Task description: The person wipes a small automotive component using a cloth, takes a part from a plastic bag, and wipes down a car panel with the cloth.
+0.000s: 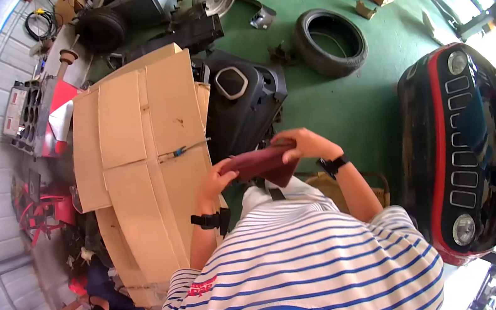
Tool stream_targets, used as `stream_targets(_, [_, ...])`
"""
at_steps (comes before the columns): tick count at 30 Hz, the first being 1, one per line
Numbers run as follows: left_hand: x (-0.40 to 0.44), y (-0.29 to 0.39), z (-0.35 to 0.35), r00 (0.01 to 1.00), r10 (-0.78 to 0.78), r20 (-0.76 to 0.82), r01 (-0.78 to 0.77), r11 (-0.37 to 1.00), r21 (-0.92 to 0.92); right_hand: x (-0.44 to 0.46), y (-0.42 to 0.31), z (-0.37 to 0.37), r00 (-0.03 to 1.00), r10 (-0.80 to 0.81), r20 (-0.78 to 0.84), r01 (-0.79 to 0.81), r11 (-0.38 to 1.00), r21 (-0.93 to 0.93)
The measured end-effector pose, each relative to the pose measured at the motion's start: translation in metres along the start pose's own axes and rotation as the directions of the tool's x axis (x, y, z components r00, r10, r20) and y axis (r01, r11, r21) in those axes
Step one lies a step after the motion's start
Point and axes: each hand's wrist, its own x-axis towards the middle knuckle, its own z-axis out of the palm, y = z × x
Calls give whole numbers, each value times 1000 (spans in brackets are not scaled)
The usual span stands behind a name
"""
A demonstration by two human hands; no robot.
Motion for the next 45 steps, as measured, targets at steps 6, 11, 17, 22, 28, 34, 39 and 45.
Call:
stream_targets(6, [11,16,7,962,270,43,-272,962,30,-14,23,5,990,10,-140,-49,959,-278])
stream_targets(11, [20,25,5,997,46,-68,-70,906,-418,-3,39,8,930,280,-240,-167,901,401])
stream_targets(17, [64,5,8,945,170,-280,-240,941,-239,45,111,7,787,361,-500,-174,908,382])
stream_targets(22, [101,0,13,941,-90,-327,-30,938,-346,81,97,-52,822,553,-138,-289,613,736])
stream_targets(28, [178,7,42,731,-279,-622,204,960,-191,133,145,-143,949,311,45,-255,679,689])
stream_targets(34, [234,28,80,823,-14,-568,190,949,253,164,161,-232,994,20,108,-37,987,156])
stream_targets(39, [257,0,106,912,25,-410,224,806,547,193,195,-243,966,-170,196,212,952,-221])
stream_targets(45, [256,-73,114,881,-174,-440,426,697,577,192,228,-190,949,118,291,39,874,-484])
